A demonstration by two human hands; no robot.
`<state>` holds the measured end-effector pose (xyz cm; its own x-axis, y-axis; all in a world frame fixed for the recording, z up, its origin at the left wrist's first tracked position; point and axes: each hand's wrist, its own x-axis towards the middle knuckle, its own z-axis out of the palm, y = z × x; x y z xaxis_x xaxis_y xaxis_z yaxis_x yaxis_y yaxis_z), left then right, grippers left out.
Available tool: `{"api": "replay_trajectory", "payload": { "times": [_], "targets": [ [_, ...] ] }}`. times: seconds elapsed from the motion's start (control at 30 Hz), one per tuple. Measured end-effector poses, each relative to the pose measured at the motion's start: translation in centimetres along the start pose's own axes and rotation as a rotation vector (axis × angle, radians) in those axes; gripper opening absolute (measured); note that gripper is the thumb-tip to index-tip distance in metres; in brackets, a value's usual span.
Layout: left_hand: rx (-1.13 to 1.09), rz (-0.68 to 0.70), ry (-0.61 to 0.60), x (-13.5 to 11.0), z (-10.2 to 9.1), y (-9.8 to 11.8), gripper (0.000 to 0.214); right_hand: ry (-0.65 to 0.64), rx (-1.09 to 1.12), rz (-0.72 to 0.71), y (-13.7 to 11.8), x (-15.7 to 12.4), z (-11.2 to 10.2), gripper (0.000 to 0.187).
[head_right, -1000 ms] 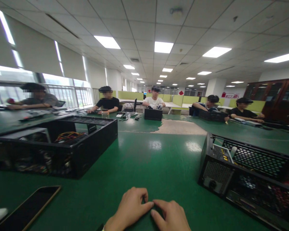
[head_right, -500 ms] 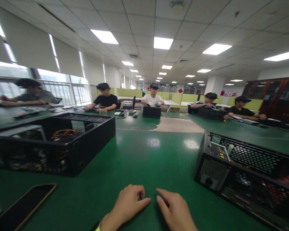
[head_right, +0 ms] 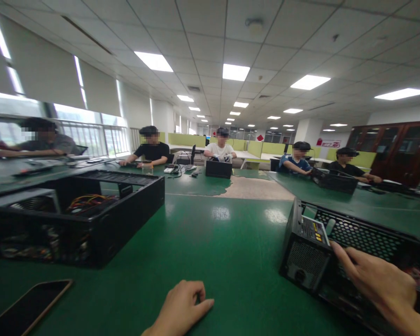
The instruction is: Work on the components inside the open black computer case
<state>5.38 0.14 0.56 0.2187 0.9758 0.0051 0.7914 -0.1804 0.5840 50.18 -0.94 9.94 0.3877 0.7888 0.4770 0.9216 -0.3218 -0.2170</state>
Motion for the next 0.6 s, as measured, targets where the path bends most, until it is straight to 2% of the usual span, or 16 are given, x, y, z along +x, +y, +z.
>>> {"api": "replay_trajectory", "payload": {
  "times": [0.1,0.17,0.27,0.37,0.47,0.53,0.6],
  "targets": [
    [-0.128,0.007,0.032,0.8,-0.4,-0.6,0.03,-0.256,-0.04,0.113,-1.3,-0.5,-0.7,0.057],
    [-0.19,0.04,0.064,1.8,-1.5,-0.6,0.035,-0.29,-0.042,0.123,-2.6,-1.2,-1.3,0.058],
    [-0.231,0.144,0.129,3.7,-4.9,1.1,0.039,-0.313,-0.036,0.036,-5.3,-3.2,-2.1,0.056],
    [-0.216,0.284,0.201,5.5,-9.4,5.3,0.042,-0.308,-0.044,-0.105,-9.6,-6.9,-2.7,0.059],
    [-0.133,0.435,0.256,7.0,-12.8,10.8,0.039,-0.3,0.052,-0.266,-14.7,-11.2,-3.6,0.06],
    [-0.041,0.51,0.255,7.9,-13.8,14.5,0.038,-0.395,0.164,-0.408,-17.7,-13.3,-4.7,0.054],
    [0.099,0.555,0.243,8.7,-13.8,17.4,0.039,-0.59,0.307,-0.588,-20.0,-13.8,-6.3,0.045]
  ]
}}
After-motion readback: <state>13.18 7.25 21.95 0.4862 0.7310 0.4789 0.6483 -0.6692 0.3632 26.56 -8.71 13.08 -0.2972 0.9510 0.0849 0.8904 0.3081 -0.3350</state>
